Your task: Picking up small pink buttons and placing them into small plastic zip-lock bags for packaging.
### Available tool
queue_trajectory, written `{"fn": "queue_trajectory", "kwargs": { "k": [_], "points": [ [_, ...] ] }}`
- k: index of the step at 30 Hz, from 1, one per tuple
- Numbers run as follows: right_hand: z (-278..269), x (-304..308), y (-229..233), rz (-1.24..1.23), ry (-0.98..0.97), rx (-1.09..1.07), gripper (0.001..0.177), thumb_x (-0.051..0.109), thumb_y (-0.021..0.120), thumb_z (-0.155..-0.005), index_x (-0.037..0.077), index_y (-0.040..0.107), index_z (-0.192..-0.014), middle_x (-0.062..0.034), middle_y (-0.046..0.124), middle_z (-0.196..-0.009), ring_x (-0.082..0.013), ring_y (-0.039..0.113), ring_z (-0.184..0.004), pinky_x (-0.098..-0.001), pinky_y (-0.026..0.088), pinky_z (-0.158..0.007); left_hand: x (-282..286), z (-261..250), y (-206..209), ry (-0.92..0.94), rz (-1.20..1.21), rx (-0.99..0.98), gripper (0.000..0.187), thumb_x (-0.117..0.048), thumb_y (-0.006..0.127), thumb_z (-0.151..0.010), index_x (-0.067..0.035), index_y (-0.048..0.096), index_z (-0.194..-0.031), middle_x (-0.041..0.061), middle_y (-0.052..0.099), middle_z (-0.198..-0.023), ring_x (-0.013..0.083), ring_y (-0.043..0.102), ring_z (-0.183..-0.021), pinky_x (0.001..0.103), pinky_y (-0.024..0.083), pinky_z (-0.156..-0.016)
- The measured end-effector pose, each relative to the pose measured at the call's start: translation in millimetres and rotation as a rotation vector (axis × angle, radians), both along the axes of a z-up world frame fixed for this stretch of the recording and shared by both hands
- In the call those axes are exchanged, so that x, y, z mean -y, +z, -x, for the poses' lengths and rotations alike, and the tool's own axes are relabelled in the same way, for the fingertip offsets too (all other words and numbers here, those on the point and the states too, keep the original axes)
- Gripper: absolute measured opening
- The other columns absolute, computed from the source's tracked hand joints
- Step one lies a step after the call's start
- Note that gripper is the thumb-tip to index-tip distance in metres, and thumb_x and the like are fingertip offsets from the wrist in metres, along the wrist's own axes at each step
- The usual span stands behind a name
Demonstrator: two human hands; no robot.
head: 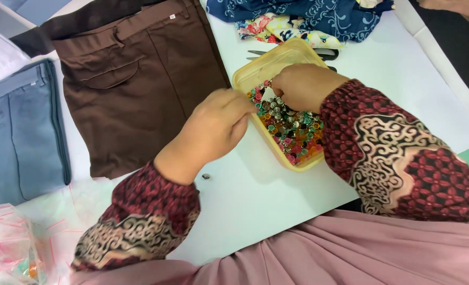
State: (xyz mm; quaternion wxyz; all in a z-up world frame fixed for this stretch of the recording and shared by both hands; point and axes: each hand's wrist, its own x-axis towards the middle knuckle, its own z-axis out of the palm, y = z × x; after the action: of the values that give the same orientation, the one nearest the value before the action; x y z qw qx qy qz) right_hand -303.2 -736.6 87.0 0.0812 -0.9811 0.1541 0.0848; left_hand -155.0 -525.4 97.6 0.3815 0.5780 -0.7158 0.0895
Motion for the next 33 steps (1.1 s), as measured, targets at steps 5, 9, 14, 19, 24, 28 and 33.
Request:
{"fn": "queue_trajectory", "kwargs": {
  "k": [5, 9, 14, 19, 24, 28, 33],
  "points": [
    [-14.4, 26.6, -57.1, 0.024, -0.091, -0.089, 0.030, 0.030, 0.068, -0.092, 0.011, 0.070, -0.069, -0.0041, 0.063, -0.062, -0.0227, 0.065, -0.058, -0.0354, 0.054, -0.054, 90.7, -3.2, -17.2, -0.055, -0.338, -0.065, 0.014, 0.002, 0.059, -0.089, -0.010, 0.066, -0.091, 0.007, 0.064, -0.086, 0.0321, 0.068, -0.086, 0.043, 0.057, -0.075],
    [-12.7, 24.6, -61.3, -0.010, -0.130, -0.117, 0.032, 0.034, 0.070, -0.090, 0.008, 0.071, -0.073, -0.0103, 0.065, -0.065, -0.0265, 0.065, -0.060, -0.0395, 0.054, -0.052, 105.9, -6.7, -28.9, -0.003, -0.584, -0.043, 0.008, -0.005, 0.066, -0.084, -0.013, 0.065, -0.087, 0.005, 0.064, -0.084, 0.0310, 0.069, -0.083, 0.043, 0.057, -0.071],
    [-12.8, 8.7, -56.2, -0.035, -0.178, -0.130, 0.035, 0.038, 0.071, -0.088, 0.003, 0.072, -0.087, -0.0176, 0.070, -0.078, -0.0363, 0.069, -0.075, -0.0481, 0.058, -0.061, 105.5, -5.2, -36.2, 0.013, -0.631, -0.042, 0.008, -0.008, 0.069, -0.082, -0.014, 0.067, -0.087, 0.005, 0.065, -0.083, 0.0308, 0.070, -0.082, 0.043, 0.057, -0.070],
    [-13.6, 6.9, -31.4, -0.041, -0.241, -0.108, 0.045, 0.041, 0.072, -0.087, -0.002, 0.074, -0.100, -0.0249, 0.074, -0.090, -0.0462, 0.073, -0.090, -0.0566, 0.061, -0.070, 105.8, -6.4, -36.0, -0.001, -0.590, -0.052, 0.009, -0.007, 0.070, -0.082, -0.012, 0.066, -0.088, 0.007, 0.063, -0.085, 0.0331, 0.069, -0.083, 0.045, 0.057, -0.070],
    [-6.9, 31.5, -26.8, -0.288, -0.062, 0.283, 0.011, 0.017, 0.071, -0.078, 0.015, 0.060, -0.080, 0.0008, 0.064, -0.075, -0.0204, 0.059, -0.071, -0.0374, 0.043, -0.066, 98.4, -9.6, -35.2, -0.092, -0.403, -0.136, 0.025, 0.004, 0.063, -0.078, -0.012, 0.054, -0.094, 0.007, 0.055, -0.096, 0.0327, 0.060, -0.087, 0.045, 0.046, -0.070],
    [-4.6, 34.4, -10.0, -0.463, -0.161, 0.307, 0.012, 0.019, 0.075, -0.081, 0.016, 0.064, -0.079, 0.0069, 0.060, -0.072, -0.0100, 0.054, -0.068, -0.0297, 0.040, -0.062, 93.1, -7.7, -23.8, -0.108, -0.393, -0.129, 0.033, 0.007, 0.061, -0.078, -0.008, 0.056, -0.108, 0.010, 0.049, -0.102, 0.0351, 0.059, -0.091, 0.047, 0.048, -0.072],
    [-3.1, 25.6, 4.0, -0.709, -0.225, 0.343, 0.009, 0.015, 0.079, -0.086, 0.013, 0.076, -0.095, 0.0059, 0.067, -0.081, -0.0035, 0.057, -0.073, -0.0201, 0.048, -0.067, 89.9, -7.4, -31.3, -0.075, -0.301, -0.222, 0.022, 0.004, 0.060, -0.086, -0.008, 0.063, -0.104, 0.009, 0.051, -0.101, 0.0285, 0.060, -0.087, 0.041, 0.050, -0.071]
  ]
}}
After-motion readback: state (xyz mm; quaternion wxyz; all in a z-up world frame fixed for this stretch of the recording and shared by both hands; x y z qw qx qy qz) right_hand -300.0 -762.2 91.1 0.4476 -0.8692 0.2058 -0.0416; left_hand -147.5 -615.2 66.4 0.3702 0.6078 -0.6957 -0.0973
